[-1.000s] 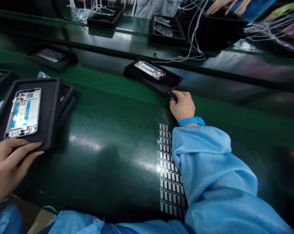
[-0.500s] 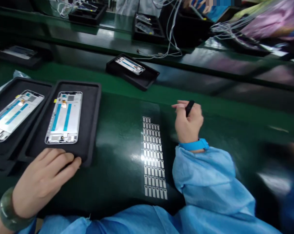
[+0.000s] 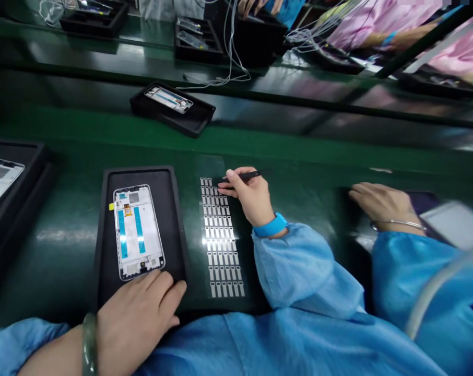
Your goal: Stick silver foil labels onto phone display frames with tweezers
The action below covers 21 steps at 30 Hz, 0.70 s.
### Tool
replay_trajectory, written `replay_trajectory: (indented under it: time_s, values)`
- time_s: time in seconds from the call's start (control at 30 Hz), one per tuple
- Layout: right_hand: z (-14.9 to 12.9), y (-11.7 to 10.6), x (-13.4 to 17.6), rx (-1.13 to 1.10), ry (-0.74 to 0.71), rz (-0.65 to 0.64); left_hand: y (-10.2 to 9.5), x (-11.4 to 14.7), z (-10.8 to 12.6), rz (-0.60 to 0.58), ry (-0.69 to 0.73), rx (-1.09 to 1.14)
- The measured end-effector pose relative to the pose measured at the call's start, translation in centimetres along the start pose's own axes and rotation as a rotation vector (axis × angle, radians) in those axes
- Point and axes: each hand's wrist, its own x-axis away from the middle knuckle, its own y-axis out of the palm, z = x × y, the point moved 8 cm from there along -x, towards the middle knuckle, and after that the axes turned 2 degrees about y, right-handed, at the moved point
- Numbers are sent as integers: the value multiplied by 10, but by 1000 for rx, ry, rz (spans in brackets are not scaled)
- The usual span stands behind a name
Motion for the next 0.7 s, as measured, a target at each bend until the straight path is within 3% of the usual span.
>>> replay_trajectory:
  time_s: [0.1, 0.2, 0.37, 0.57, 0.7]
  values:
    - [2, 0, -6, 43, 5, 38, -11, -21, 1, -44, 52, 55]
    - [4, 1, -10, 81, -2, 43, -19, -55, -12, 35, 92, 1]
    - [4, 5, -11, 161, -34, 19, -2, -101, -31, 65, 126, -61]
    - [6, 6, -13, 58, 18, 30, 6, -105, -31, 39, 114, -9]
    - [4, 9, -15, -137, 142, -63, 3, -104, -31, 31, 112, 15]
